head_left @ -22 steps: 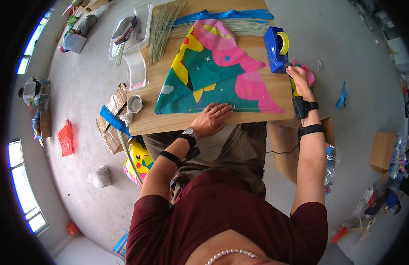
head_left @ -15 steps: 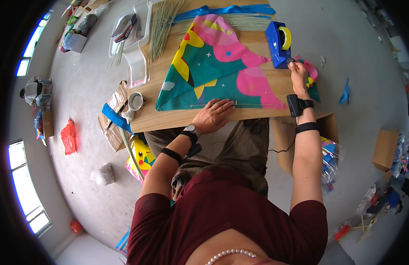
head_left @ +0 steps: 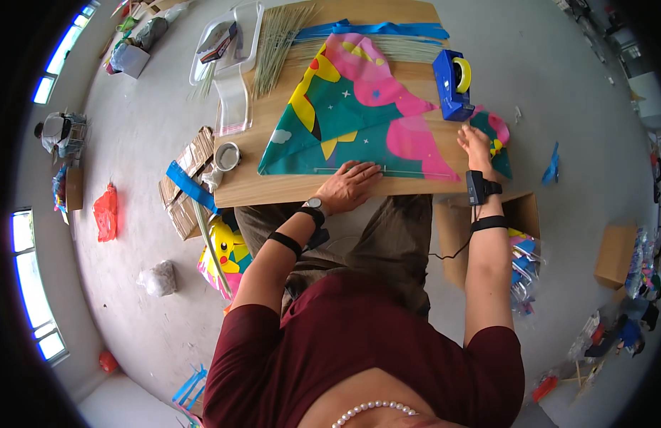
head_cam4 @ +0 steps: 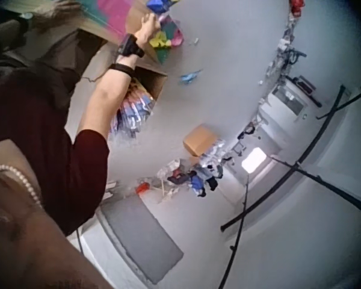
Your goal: The person assembles a Pikachu-themed kite by attaching a wooden dowel to the kite's surface using blue tape. They fold the kite material, align the dowel, and secure it with multiple strips of tape. The person also handles a small white cloth and a roll of tape during the process.
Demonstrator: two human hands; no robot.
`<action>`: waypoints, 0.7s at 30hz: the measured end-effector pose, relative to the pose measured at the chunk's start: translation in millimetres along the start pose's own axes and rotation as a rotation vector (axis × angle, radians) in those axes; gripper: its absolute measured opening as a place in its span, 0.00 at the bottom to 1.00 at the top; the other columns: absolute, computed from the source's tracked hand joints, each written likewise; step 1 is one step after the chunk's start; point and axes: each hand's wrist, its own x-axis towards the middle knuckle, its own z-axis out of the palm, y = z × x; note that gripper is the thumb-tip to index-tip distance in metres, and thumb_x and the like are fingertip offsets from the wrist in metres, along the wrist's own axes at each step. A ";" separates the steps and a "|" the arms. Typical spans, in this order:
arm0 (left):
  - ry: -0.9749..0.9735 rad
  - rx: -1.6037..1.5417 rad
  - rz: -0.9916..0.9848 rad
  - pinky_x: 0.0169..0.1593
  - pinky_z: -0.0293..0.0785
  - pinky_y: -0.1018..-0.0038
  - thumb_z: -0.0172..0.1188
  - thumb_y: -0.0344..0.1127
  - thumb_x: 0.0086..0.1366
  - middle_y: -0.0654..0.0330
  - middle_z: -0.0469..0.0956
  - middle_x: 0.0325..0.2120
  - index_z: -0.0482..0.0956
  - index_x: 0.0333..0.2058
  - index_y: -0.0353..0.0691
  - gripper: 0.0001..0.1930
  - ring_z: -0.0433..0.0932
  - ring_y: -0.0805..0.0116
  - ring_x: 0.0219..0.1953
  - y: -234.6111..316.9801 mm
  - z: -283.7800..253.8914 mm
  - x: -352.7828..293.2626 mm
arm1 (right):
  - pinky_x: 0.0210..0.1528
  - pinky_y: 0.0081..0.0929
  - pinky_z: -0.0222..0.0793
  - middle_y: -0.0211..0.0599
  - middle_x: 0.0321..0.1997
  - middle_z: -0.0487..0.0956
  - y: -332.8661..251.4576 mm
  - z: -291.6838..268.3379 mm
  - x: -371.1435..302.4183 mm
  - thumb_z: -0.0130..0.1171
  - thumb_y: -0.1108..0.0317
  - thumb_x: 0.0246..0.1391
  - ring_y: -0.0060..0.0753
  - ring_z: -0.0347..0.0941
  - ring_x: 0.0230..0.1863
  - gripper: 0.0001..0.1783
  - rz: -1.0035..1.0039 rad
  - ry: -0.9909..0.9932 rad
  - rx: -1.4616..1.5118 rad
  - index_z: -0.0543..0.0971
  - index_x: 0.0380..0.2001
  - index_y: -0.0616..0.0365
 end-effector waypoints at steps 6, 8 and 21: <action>0.035 0.018 0.043 0.71 0.58 0.55 0.63 0.39 0.66 0.55 0.65 0.68 0.68 0.66 0.44 0.30 0.62 0.58 0.70 7.3 5.0 13.8 | 0.46 0.27 0.74 0.28 0.45 0.81 -37.0 28.0 -98.4 0.56 0.55 0.70 0.23 0.78 0.45 0.15 0.132 -0.233 0.134 0.82 0.44 0.55; 0.080 0.004 0.038 0.70 0.59 0.54 0.64 0.39 0.64 0.54 0.64 0.67 0.70 0.65 0.46 0.30 0.63 0.55 0.69 6.9 8.2 12.6 | 0.44 0.26 0.73 0.28 0.46 0.82 -25.8 42.7 -120.9 0.54 0.53 0.71 0.22 0.77 0.43 0.17 0.169 -0.293 0.121 0.82 0.44 0.54; 0.223 0.031 0.051 0.64 0.65 0.57 0.63 0.35 0.64 0.56 0.70 0.55 0.73 0.61 0.39 0.26 0.69 0.56 0.60 26.5 28.4 9.3 | 0.18 0.17 0.52 0.20 0.20 0.65 38.5 95.3 -159.3 0.45 0.56 0.76 0.12 0.55 0.16 0.20 0.224 -0.339 0.093 0.78 0.41 0.62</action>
